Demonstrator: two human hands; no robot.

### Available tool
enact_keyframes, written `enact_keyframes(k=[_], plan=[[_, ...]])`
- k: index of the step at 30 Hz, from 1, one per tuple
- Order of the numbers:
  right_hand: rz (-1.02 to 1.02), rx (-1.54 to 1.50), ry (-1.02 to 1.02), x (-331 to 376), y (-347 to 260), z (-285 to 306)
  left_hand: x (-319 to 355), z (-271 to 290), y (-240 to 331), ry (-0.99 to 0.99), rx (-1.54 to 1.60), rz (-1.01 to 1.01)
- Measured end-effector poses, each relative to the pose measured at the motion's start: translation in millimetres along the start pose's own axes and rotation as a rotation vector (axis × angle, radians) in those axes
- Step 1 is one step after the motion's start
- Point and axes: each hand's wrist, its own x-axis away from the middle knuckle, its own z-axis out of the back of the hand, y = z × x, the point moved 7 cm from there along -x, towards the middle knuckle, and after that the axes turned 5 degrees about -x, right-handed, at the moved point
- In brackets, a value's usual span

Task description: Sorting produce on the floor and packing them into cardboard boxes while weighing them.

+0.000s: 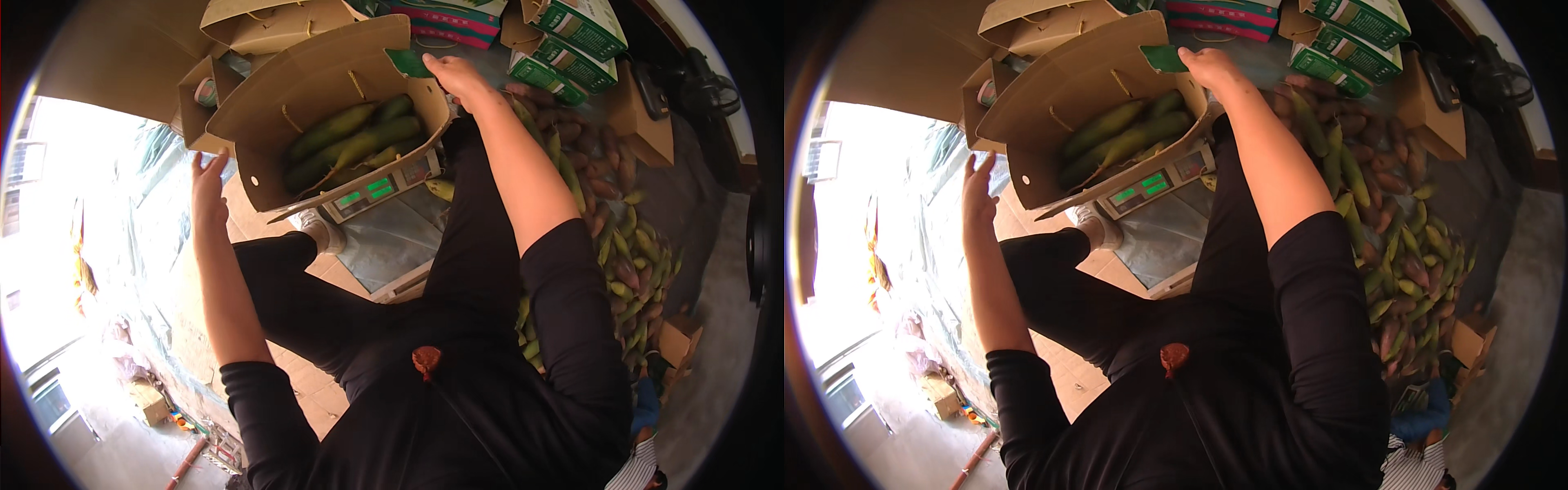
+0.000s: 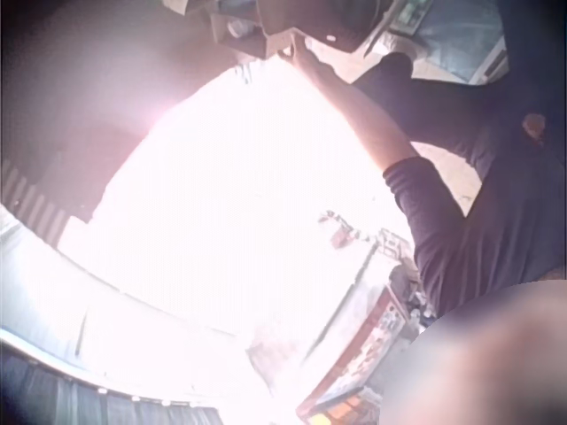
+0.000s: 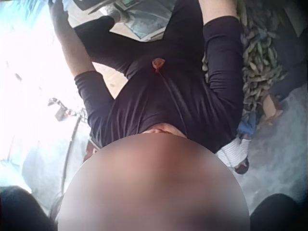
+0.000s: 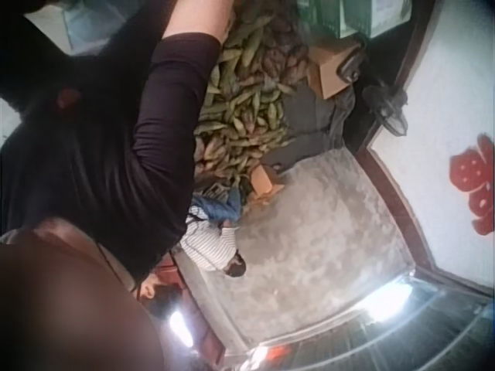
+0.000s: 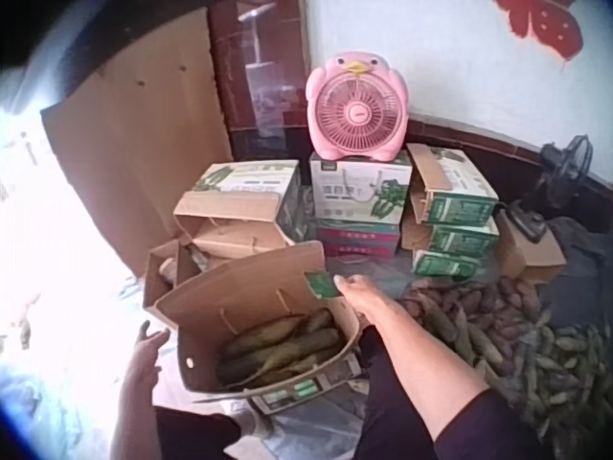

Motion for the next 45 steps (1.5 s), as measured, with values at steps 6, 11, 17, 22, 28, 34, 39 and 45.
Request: enact_keyframes(k=[6, 11, 17, 22, 28, 34, 39, 45], plan=[[0.023, -0.030, -0.035, -14.2, 28.9, -19.2, 4.6, -17.5, -12.1, -0.307, -0.417, 0.092], [0.094, -0.298, -0.024, -15.8, 34.7, -18.5, -11.4, -28.3, -17.7, -0.420, -0.469, 0.052], [0.083, -0.138, -0.087, -13.9, 27.3, -17.5, -27.7, -21.4, -48.7, -0.400, -0.568, 0.186], [0.107, -0.145, -0.043, -0.3, 17.8, -16.4, -30.4, -20.6, -53.5, -0.445, -0.493, 0.195], [0.110, -0.072, -0.032, -1.3, 14.4, -14.1, -29.2, -24.9, -55.5, -0.434, -0.344, 0.247], [0.168, -0.206, 0.066, 8.7, 6.0, -18.0, -32.9, -27.3, -40.6, -0.385, -0.298, 0.068], [0.215, -0.290, 0.067, 10.0, -3.8, -19.0, -37.2, -14.2, -23.8, -0.218, -0.159, -0.026], [0.331, -0.419, -0.193, 39.6, -88.1, -62.2, -65.7, 60.5, -27.2, -0.200, 0.195, -0.003]])
